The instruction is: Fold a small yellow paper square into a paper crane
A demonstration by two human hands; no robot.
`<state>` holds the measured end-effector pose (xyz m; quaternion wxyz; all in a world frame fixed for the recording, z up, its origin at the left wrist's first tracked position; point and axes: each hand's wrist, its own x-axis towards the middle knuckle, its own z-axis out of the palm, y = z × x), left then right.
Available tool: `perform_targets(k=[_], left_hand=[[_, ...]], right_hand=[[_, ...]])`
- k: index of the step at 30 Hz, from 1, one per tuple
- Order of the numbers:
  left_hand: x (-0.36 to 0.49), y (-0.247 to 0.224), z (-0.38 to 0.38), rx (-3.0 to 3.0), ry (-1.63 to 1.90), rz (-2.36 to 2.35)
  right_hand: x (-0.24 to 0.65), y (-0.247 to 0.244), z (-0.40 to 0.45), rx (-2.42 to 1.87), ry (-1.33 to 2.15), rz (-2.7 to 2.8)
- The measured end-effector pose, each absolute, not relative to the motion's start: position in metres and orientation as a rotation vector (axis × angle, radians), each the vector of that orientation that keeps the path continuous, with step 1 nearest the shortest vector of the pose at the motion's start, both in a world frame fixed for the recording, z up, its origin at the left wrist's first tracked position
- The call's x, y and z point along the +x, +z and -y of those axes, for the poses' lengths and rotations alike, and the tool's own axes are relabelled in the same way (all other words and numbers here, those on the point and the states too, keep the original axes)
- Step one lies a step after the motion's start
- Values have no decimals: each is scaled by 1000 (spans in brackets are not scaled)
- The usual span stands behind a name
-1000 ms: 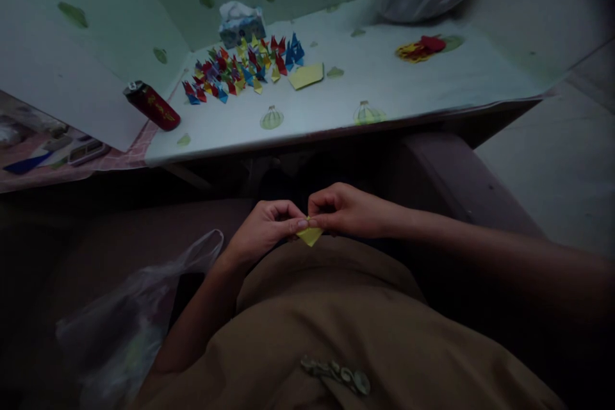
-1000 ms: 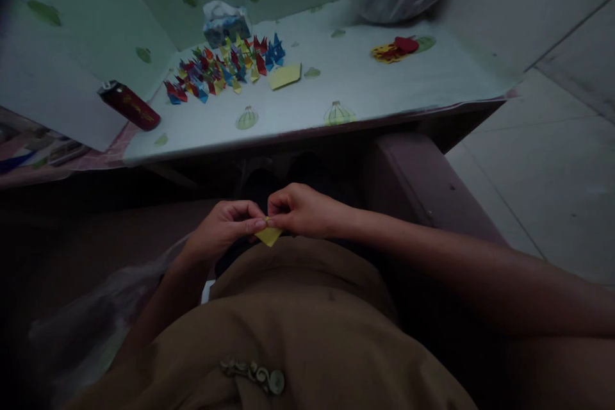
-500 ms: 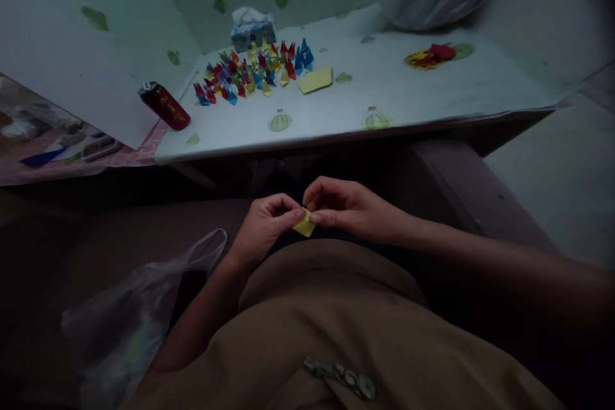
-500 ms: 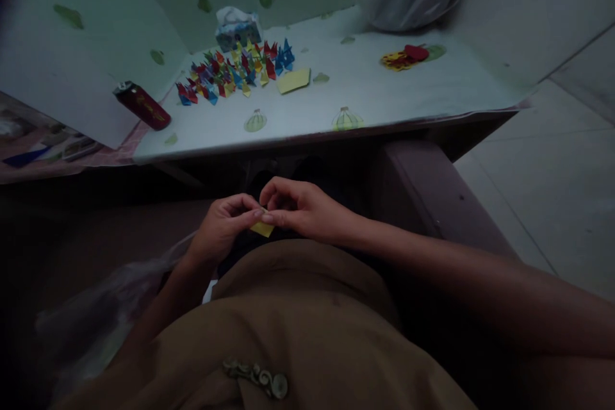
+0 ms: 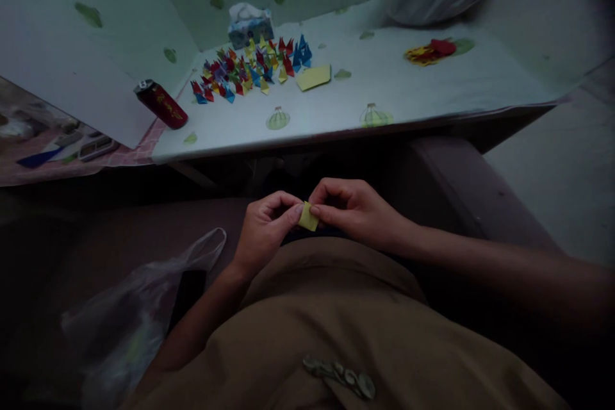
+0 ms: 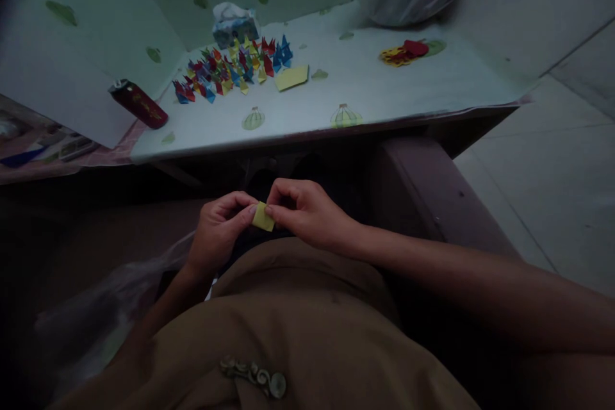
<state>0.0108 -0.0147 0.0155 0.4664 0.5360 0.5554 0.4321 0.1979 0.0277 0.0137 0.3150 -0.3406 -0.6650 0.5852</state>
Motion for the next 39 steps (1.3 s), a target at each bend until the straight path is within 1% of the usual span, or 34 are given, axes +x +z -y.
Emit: perform_targets(k=[10, 17, 20, 24, 29, 32, 34, 37, 39], left_hand=[[14, 19, 22, 1276, 1070, -1325], [19, 18, 23, 1321, 1103, -1400], [20, 18, 22, 1337, 1110, -1403], [20, 14, 21, 1342, 1118, -1392], [17, 10, 17, 1421, 1077, -1394], [15, 7, 15, 1494, 1082, -1386], [16, 4, 14, 1471, 1103, -1369], [18, 0, 12, 1383, 1151, -1332], [19, -1, 10, 1352, 1172, -1299]], right_hand=[[197, 11, -25, -887, 1362, 1798], [196, 4, -24, -805, 1150, 1870], [196, 2, -25, -780, 1113, 1869], [196, 2, -26, -793, 1160, 1857], [195, 0, -29, -870, 1343, 1745], [195, -2, -30, -921, 1415, 1814], [194, -1, -30, -907, 1320, 1856], [193, 0, -28, -874, 1072, 1883], [193, -1, -28, -859, 998, 1895]])
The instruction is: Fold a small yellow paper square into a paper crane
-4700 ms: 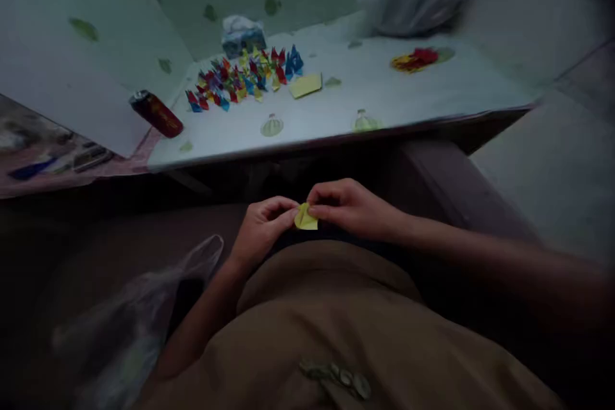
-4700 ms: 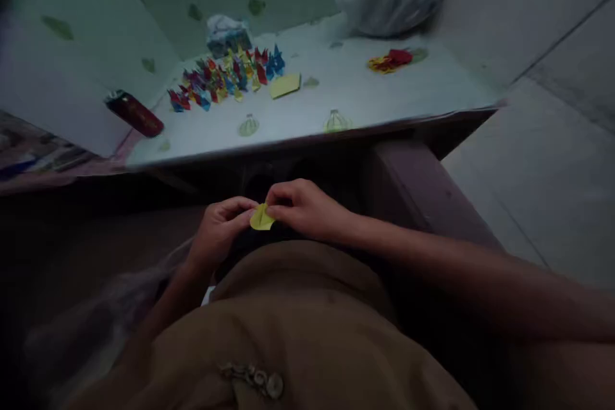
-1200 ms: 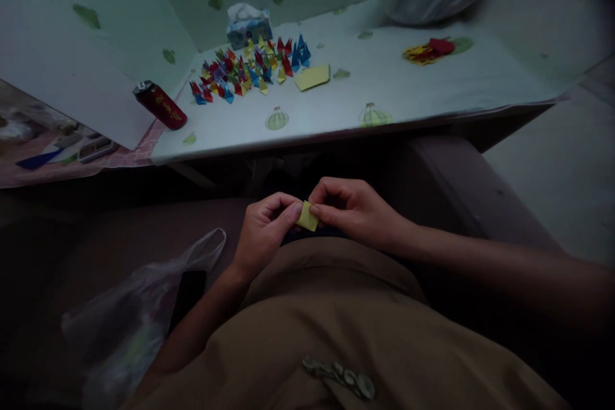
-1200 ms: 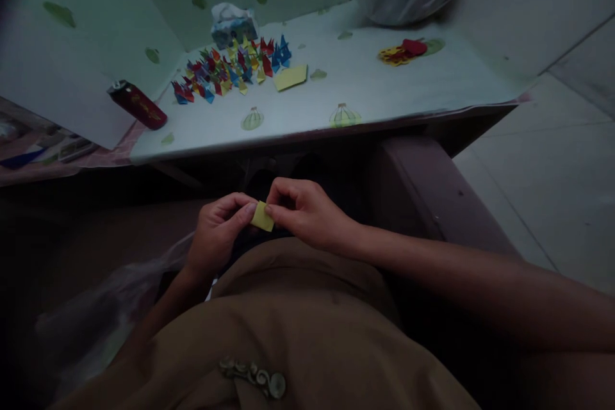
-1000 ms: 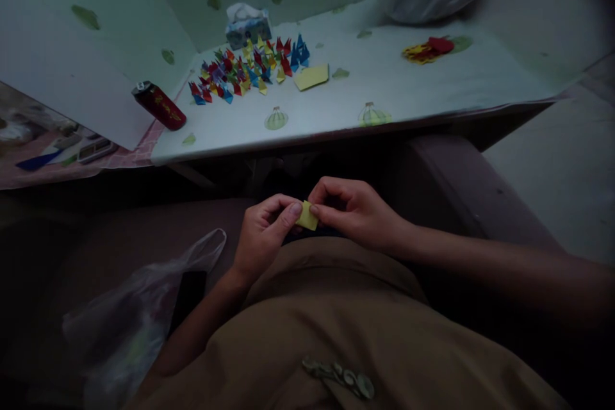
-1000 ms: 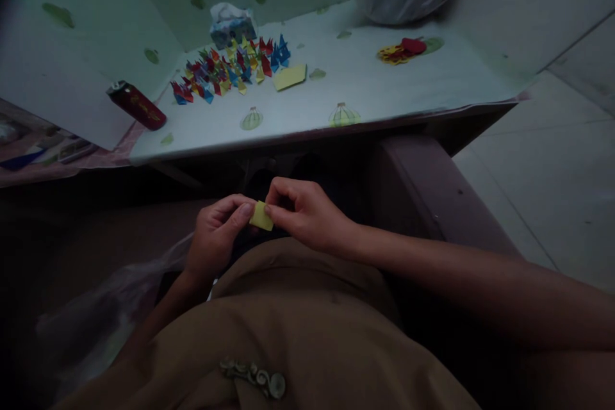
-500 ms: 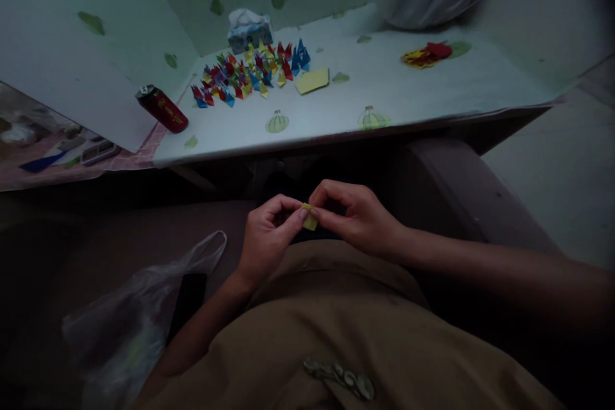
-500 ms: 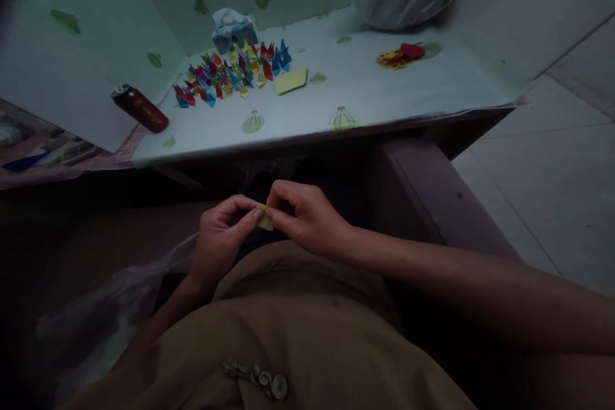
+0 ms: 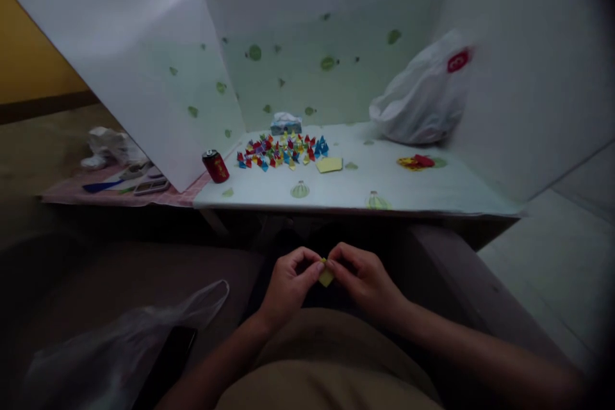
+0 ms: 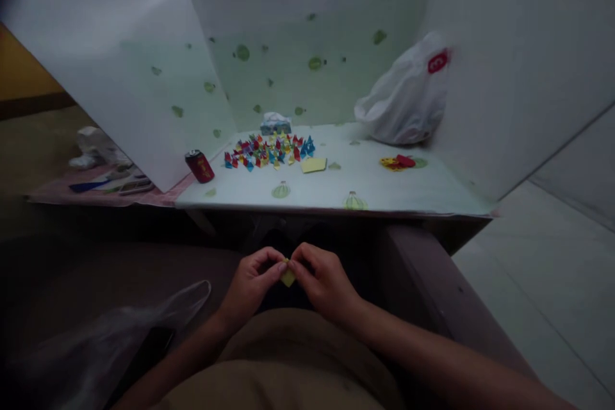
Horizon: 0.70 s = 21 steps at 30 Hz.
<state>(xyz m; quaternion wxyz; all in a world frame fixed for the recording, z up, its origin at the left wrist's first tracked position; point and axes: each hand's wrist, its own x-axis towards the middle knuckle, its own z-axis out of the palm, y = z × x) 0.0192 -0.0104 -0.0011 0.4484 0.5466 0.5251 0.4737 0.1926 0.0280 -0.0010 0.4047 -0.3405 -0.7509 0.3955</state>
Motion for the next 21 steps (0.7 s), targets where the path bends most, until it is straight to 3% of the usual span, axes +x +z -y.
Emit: perform_targets(k=[7, 15, 21], left_hand=[[14, 6, 7, 1591, 1117, -1295], [19, -7, 6, 1346, 1221, -1109], [19, 2, 5, 1498, 1228, -1126]], right_hand=[[195, -2, -36, -850, 1031, 2024], [194, -1, -35, -813, 911, 2021], [199, 9, -36, -779, 977, 2077]])
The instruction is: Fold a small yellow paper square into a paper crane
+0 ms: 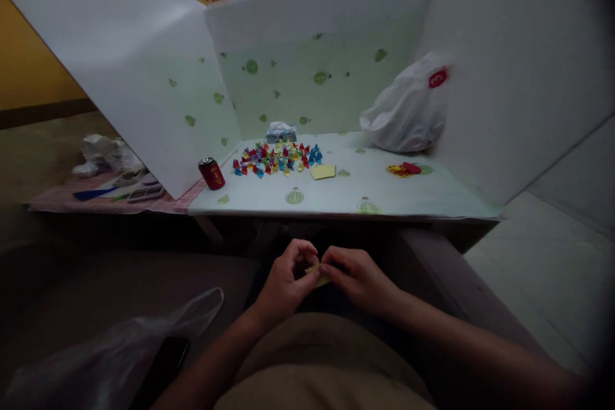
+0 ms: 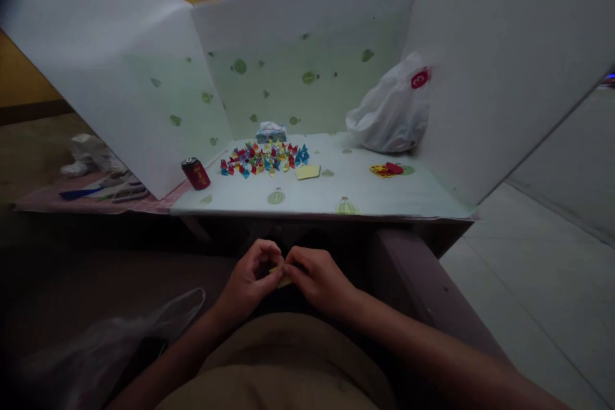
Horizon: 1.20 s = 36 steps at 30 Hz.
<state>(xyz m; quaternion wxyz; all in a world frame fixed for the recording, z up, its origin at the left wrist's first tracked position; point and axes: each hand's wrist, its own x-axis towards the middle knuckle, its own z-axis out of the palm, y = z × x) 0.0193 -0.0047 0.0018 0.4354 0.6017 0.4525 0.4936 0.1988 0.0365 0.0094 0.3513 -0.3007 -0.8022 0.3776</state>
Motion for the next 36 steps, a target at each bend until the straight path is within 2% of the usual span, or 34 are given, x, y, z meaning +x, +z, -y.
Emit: perform_targets(k=[5, 9, 20, 29, 36], left_hand=[[26, 10, 1, 1230, 1316, -1137], [33, 11, -1, 1148, 1222, -1136], [30, 13, 2, 1114, 1292, -1167], [23, 11, 0, 1100, 1355, -1136], [33, 23, -3, 1253, 1253, -1222]], right_hand=[[203, 18, -35, -882, 1068, 1843], [203, 18, -35, -911, 1091, 1671], [204, 17, -38, -855, 1106, 1675], [209, 10, -56, -812, 1527, 1245], [204, 9, -45, -799, 1438, 1437]])
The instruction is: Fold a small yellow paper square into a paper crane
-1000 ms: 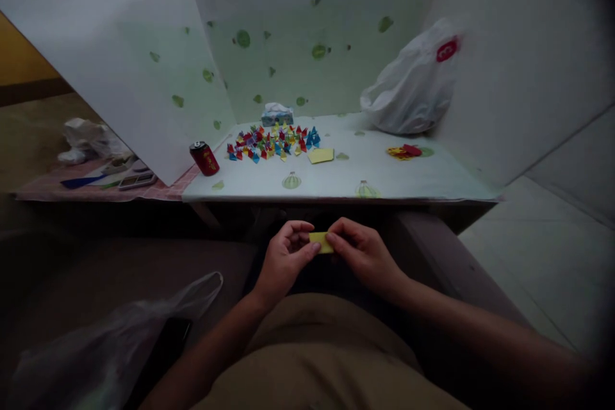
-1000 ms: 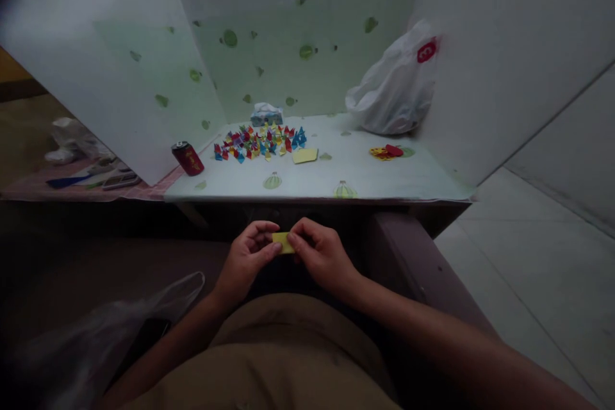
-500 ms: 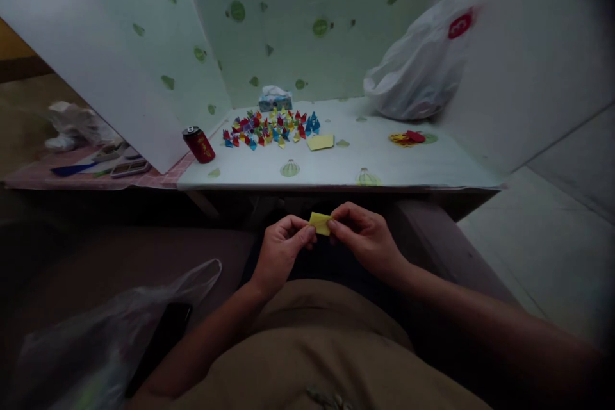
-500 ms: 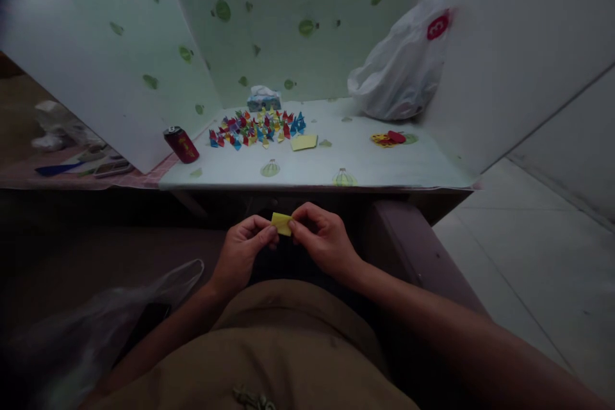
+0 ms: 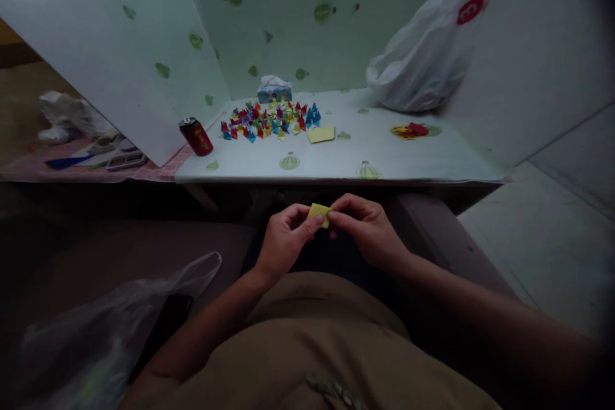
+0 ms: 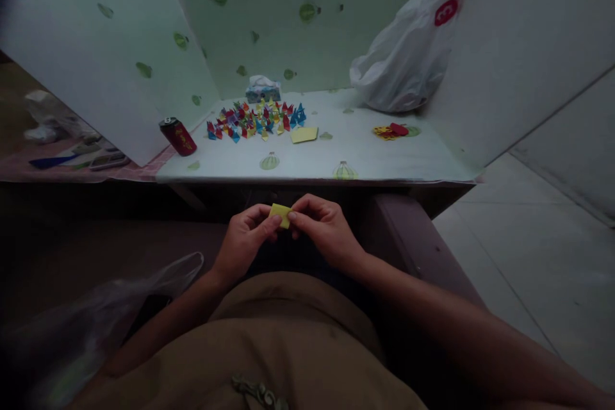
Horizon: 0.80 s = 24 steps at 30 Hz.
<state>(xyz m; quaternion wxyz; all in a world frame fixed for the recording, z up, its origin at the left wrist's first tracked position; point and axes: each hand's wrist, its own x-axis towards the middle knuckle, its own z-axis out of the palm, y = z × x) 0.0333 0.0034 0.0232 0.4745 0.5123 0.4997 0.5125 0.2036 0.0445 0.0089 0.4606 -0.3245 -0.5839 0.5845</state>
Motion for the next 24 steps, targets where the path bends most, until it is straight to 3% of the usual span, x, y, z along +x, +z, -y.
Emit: perform_targets(k=[16, 24], left_hand=[[35, 18, -1, 1334, 1245, -1225], [33, 10, -5, 1295, 1225, -1224]], right_hand=[[207, 20, -43, -823, 1121, 1858], [207, 19, -48, -856, 1457, 1723]])
